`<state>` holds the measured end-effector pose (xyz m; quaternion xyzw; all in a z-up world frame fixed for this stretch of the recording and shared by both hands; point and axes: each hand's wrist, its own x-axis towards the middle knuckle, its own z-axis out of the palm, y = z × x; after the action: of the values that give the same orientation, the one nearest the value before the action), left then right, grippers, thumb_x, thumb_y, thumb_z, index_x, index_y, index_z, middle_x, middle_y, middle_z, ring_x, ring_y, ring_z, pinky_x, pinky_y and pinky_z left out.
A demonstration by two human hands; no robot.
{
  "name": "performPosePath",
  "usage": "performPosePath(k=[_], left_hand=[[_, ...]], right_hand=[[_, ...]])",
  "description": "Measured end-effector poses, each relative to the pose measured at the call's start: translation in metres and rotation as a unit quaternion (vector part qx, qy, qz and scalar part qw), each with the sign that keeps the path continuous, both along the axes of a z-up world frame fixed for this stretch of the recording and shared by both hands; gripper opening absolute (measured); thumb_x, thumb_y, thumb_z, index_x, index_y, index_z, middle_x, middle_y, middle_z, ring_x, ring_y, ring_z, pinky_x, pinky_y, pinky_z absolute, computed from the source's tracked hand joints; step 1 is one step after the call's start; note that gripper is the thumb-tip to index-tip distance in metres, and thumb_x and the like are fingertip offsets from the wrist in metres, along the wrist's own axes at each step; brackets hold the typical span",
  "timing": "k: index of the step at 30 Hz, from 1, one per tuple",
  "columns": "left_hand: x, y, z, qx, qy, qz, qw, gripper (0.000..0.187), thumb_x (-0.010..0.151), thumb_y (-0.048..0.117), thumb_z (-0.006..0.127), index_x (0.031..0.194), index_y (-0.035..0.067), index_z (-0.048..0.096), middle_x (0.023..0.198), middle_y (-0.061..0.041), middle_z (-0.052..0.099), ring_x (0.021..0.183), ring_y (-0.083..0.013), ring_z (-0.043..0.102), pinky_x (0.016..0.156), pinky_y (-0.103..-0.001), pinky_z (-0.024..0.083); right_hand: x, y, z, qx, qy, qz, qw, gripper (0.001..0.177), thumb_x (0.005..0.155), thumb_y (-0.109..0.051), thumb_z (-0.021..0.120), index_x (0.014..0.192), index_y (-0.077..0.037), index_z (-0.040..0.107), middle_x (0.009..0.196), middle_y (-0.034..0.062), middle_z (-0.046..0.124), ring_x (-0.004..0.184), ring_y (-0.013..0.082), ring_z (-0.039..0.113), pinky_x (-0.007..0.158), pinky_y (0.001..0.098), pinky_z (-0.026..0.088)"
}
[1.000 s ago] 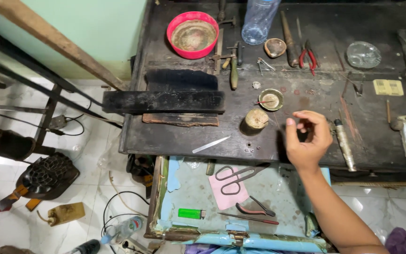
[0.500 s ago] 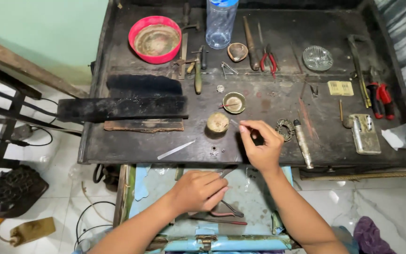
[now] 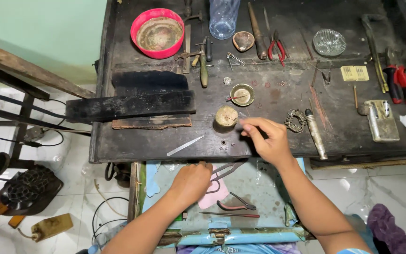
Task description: Solder small metal components of a jewelry piece using a blowtorch and pliers
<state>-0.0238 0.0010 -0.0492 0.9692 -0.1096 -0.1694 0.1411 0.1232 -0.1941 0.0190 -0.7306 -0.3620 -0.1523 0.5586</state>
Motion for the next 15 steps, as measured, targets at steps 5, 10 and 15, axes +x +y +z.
performPosePath(k=[5,10,15], left_hand=[[0.001,-0.004,-0.027,-0.023,-0.002,0.002,1.000,0.017,0.086,0.012,0.065,0.096,-0.001,0.064,0.088,-0.018,0.068,0.075,-0.0427,0.076,0.064,-0.050,0.061],[0.003,0.002,0.065,-0.105,0.044,-0.021,0.993,0.029,0.082,0.021,0.064,0.093,-0.005,0.069,0.087,-0.024,0.070,0.081,-0.0505,0.073,0.070,-0.058,0.057],[0.002,0.048,0.097,-0.208,0.120,-0.077,0.968,0.027,0.075,0.021,0.068,0.082,-0.006,0.070,0.071,-0.027,0.068,0.076,-0.0518,0.070,0.068,-0.057,0.053]], right_hand=[[-0.003,-0.001,0.011,-0.008,-0.004,0.045,0.999,0.012,0.087,-0.004,0.078,0.098,-0.009,0.078,0.077,0.0060,0.075,0.064,0.0212,0.069,0.061,0.0320,0.056],[-0.012,-0.003,0.021,-0.044,-0.005,0.085,0.995,0.011,0.086,-0.011,0.080,0.094,-0.008,0.074,0.072,0.0090,0.069,0.064,0.0291,0.064,0.065,0.0389,0.054],[-0.014,-0.002,0.003,-0.144,-0.005,0.137,0.980,0.018,0.082,-0.022,0.084,0.095,-0.011,0.077,0.080,0.0100,0.065,0.074,0.0335,0.063,0.073,0.0447,0.052]])
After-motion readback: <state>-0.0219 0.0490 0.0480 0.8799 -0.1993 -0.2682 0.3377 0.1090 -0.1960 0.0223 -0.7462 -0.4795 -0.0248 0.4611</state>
